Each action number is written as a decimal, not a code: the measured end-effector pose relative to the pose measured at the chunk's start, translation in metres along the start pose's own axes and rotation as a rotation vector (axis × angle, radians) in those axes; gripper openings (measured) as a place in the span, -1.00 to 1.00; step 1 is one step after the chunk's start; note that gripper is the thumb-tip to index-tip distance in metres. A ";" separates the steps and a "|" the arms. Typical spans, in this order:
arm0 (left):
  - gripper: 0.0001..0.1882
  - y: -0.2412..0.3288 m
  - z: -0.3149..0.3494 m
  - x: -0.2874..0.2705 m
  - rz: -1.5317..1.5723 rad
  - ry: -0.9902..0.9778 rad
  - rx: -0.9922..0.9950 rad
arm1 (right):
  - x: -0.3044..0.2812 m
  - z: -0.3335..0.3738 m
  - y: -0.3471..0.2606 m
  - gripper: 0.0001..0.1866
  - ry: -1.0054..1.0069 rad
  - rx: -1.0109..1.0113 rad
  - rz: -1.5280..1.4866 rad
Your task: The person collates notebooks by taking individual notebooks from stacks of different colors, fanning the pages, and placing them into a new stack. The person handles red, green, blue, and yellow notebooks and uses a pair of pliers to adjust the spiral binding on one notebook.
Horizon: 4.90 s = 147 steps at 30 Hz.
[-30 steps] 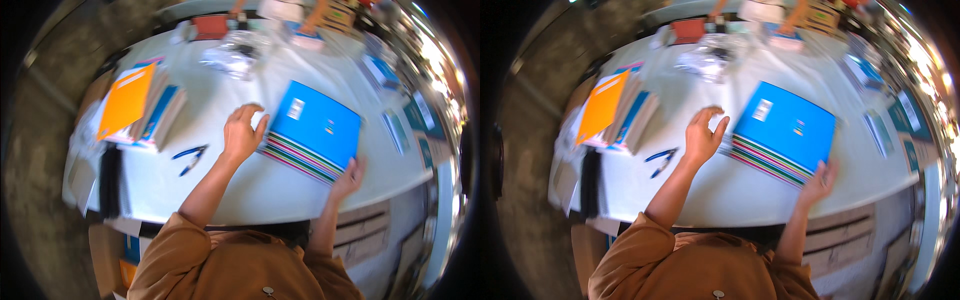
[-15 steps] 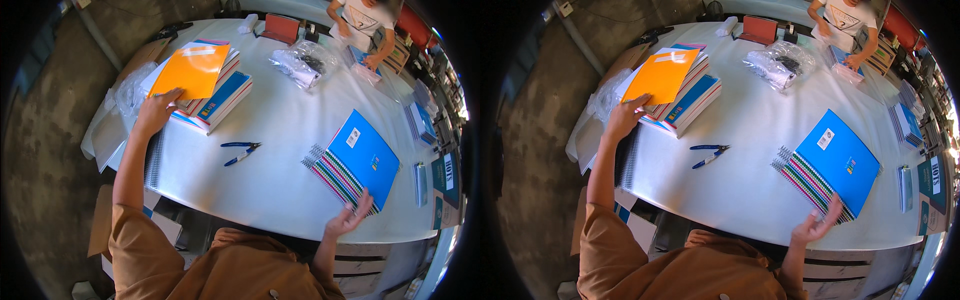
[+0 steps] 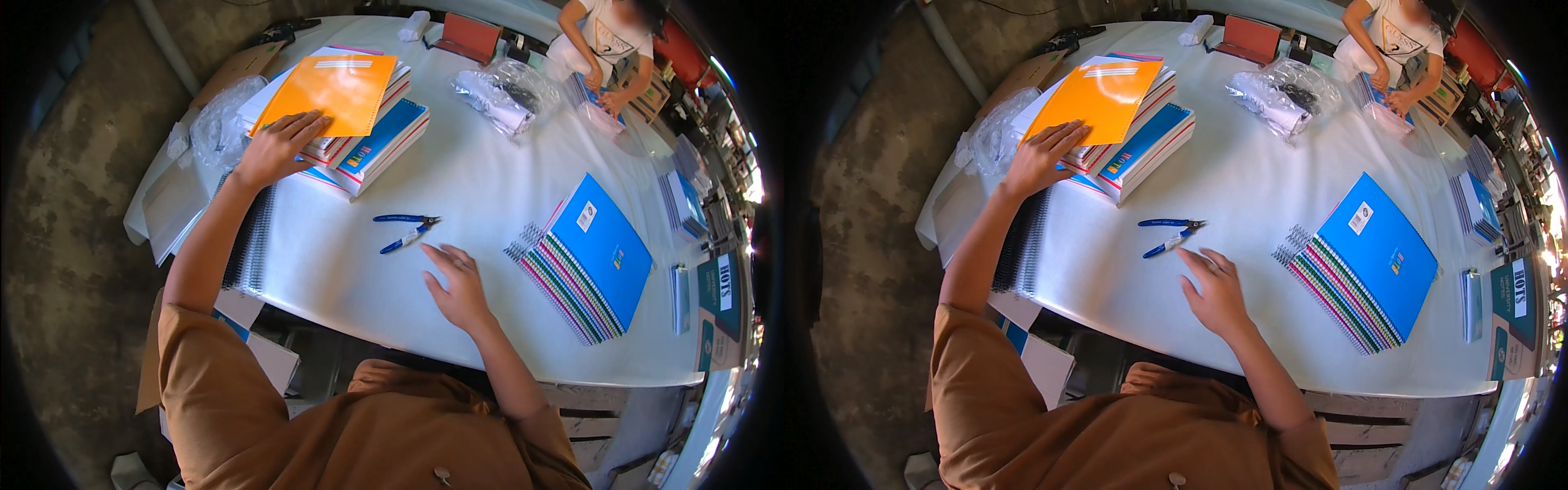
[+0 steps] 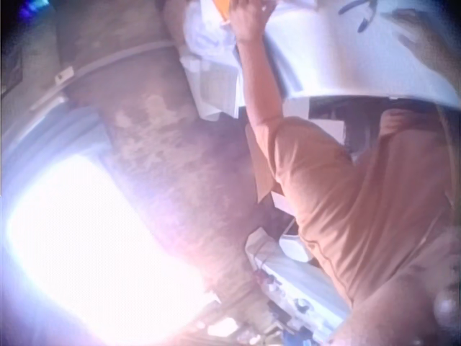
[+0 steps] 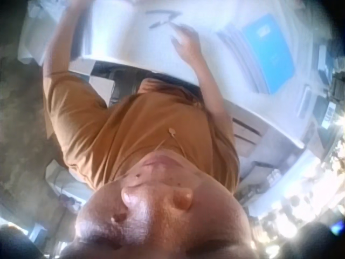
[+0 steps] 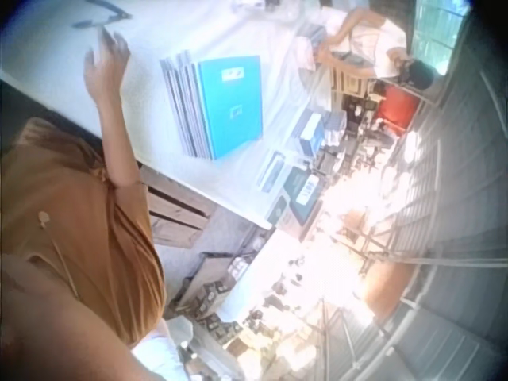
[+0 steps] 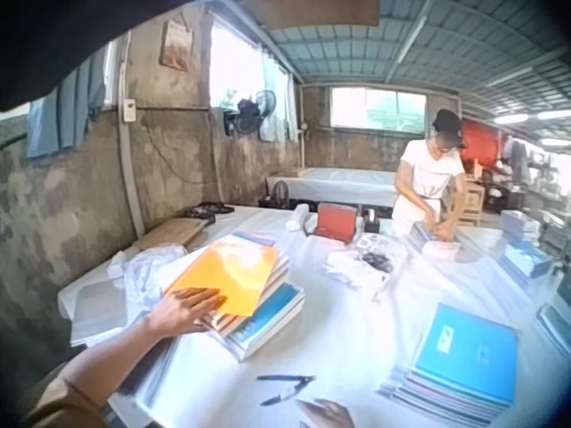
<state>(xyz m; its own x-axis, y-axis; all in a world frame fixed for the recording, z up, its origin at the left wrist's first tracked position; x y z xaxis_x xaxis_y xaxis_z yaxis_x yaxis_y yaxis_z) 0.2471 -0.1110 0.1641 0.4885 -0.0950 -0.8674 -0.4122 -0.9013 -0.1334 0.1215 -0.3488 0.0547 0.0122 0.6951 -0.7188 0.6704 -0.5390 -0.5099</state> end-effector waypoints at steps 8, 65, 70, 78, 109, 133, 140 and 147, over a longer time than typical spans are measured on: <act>-0.21 0.013 0.009 -0.007 -0.023 0.094 0.100 | 0.059 -0.031 0.023 -0.71 -0.053 -0.099 0.313; -0.49 0.069 0.123 -0.212 0.336 0.614 0.128 | -0.115 -0.069 -0.041 0.26 0.717 -0.008 -0.949; -0.71 0.105 0.134 -0.127 0.682 -0.122 -0.289 | -0.100 0.032 -0.003 -0.11 0.470 -0.071 -0.944; -0.29 0.131 0.173 0.073 1.949 -0.716 -1.217 | -0.018 0.069 0.052 -0.47 0.165 1.005 -1.319; -0.31 0.171 0.173 0.119 1.969 -0.256 -1.535 | -0.014 0.069 0.058 0.44 -0.111 0.157 -0.119; -0.43 0.240 0.206 0.070 2.310 -0.268 -1.743 | -0.006 0.098 0.063 -0.23 0.435 0.483 -0.894; -0.38 0.253 0.202 0.079 2.313 -0.431 -1.740 | -0.001 0.122 0.028 -0.12 0.427 0.562 -1.141; -0.37 0.215 0.167 0.113 2.091 -0.615 -1.578 | 0.004 0.106 0.029 -0.10 0.610 0.606 -1.147</act>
<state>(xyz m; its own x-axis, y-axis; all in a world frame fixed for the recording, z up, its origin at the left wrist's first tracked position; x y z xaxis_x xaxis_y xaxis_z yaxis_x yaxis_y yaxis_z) 0.0851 -0.2444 -0.0426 0.2245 -0.8352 0.5020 0.7451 0.4791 0.4639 0.0630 -0.4120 -0.0132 0.1058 0.8851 0.4532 0.1158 0.4417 -0.8897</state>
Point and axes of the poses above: each hand's wrist, its own z-axis away from the middle knuckle, its own x-axis out of the palm, y = z × x, the point moved 10 cm from there along -z, towards the middle knuckle, and after that the axes turned 12 degrees about -x, right-handed, at the moved point
